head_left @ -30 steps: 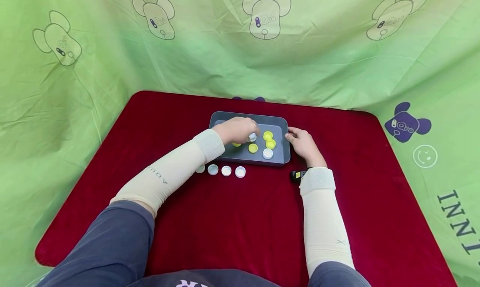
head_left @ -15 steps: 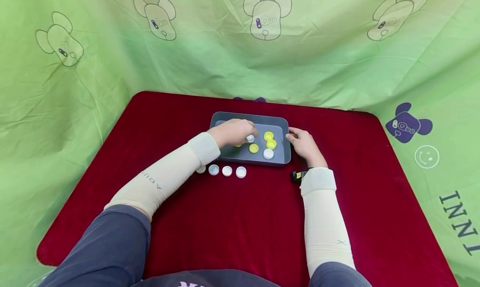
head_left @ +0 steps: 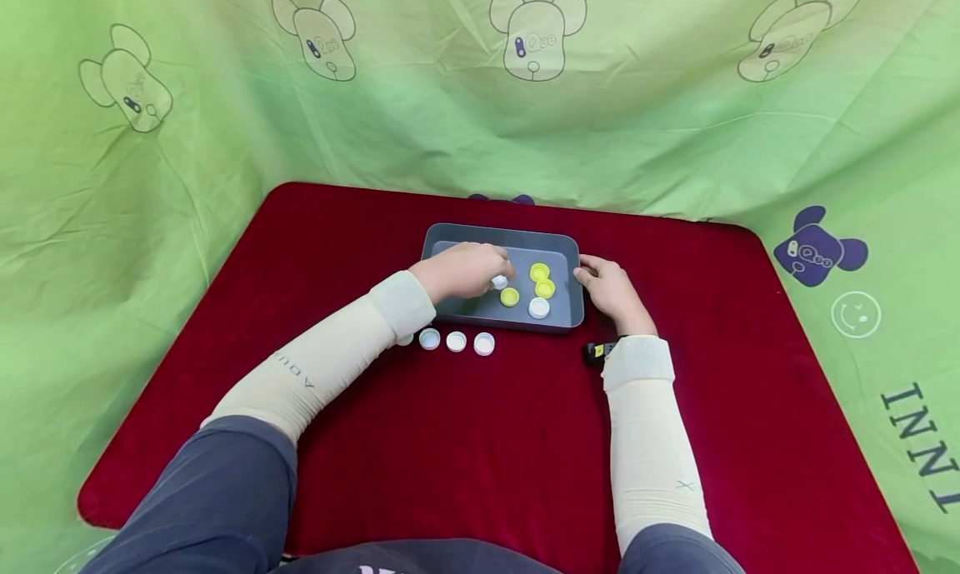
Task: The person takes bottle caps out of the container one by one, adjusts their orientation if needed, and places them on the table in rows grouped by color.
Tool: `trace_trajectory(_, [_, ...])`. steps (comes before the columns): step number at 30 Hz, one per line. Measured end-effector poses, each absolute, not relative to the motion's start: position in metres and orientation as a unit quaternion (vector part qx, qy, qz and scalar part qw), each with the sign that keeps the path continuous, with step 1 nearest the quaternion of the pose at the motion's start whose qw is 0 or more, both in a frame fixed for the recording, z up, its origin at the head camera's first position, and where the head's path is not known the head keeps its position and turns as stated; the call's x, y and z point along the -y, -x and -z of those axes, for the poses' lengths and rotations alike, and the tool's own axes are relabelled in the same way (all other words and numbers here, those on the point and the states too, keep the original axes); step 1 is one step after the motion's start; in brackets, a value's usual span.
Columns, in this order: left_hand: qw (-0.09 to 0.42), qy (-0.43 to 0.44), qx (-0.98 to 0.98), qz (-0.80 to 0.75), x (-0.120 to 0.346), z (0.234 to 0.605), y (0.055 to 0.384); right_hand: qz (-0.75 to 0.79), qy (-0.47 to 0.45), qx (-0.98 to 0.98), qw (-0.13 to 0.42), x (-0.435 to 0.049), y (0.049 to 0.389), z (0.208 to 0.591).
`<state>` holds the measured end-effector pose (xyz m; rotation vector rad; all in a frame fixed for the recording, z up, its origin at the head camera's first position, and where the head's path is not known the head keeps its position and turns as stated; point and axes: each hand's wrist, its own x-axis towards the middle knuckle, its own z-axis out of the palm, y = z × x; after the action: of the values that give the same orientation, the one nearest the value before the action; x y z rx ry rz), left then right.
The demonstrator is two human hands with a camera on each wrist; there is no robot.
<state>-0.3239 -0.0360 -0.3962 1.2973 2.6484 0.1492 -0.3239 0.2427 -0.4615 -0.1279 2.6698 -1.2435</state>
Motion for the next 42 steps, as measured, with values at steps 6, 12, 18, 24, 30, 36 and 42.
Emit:
trace_trajectory(6, [0.080,-0.440,-0.893,-0.050,0.039,0.397,0.322,0.419,0.042,-0.901,0.101,-0.242,0.324,0.461])
trace_trajectory(12, [0.070,-0.447,-0.890,-0.052,0.043,0.397,0.320,0.418,0.042,-0.902,0.100,-0.242,0.324,0.461])
trace_trajectory(18, [0.065,-0.447,-0.891,-0.049,0.046,0.400,0.318,0.420,0.040,-0.901,0.100,-0.241,0.324,0.461])
trace_trajectory(24, [0.065,-0.441,-0.893,-0.052,0.048,0.400,0.316,0.420,0.040,-0.901,0.099,-0.242,0.325,0.462])
trace_trajectory(30, [0.069,-0.434,-0.897,-0.056,0.050,0.397,0.311,0.421,0.038,-0.901,0.101,-0.241,0.325,0.461])
trace_trajectory(36, [0.066,-0.428,-0.899,-0.060,0.052,0.396,0.307,0.419,0.040,-0.901,0.099,-0.242,0.325,0.460])
trace_trajectory(42, [0.060,-0.432,-0.897,-0.066,0.055,0.398,0.304,0.418,0.041,-0.902,0.103,-0.242,0.325,0.461])
